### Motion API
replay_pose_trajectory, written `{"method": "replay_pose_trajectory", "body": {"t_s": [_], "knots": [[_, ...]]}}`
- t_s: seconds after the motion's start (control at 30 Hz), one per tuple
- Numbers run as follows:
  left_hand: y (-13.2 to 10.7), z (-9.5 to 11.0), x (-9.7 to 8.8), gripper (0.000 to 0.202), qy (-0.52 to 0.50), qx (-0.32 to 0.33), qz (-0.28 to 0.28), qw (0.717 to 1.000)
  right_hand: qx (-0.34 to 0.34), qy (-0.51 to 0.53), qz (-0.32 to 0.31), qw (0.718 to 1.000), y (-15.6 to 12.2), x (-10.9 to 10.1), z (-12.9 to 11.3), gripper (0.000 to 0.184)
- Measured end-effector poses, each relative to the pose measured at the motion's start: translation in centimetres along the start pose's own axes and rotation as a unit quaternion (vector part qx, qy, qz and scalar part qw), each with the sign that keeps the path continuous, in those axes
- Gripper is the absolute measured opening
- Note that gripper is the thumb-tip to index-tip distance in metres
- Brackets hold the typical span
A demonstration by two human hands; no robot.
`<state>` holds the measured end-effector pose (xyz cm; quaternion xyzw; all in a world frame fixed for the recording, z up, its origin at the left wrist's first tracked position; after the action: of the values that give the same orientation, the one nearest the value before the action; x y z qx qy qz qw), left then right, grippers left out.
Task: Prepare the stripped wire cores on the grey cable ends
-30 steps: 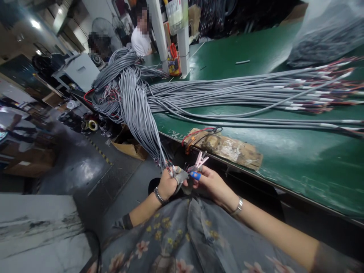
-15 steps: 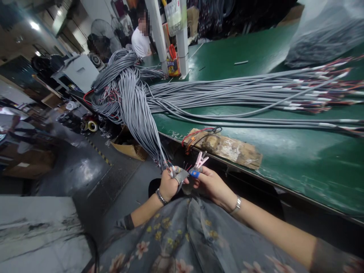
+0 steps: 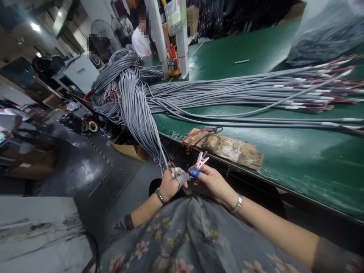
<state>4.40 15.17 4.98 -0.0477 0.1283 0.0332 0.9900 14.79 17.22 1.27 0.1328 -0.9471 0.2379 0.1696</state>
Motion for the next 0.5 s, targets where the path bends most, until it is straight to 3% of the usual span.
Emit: {"method": "replay_pose_trajectory", "body": {"t_s": [0.13,0.5], "knots": [[-0.1,0.4,0.5,0.042,0.021,0.005,-0.027,0.999,0.004,0.003,0.006,1.000,0.0,0.0,0.3,0.035],[0.0,-0.6,-0.5,0.035,-0.079,-0.010,0.039,0.996,0.050,0.093,0.002,0.994,0.0,-0.3,1.6,0.031]]}}
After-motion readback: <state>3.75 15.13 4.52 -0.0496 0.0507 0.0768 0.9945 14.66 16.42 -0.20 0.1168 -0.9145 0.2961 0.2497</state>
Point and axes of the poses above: each hand's wrist, its own y-axis towards the middle knuckle, its own x-axis out of the palm, z = x × y, the point moved 10 cm from there along y, towards the middle knuckle, and after that the axes turned 5 degrees about z, right-handed, at the moved point
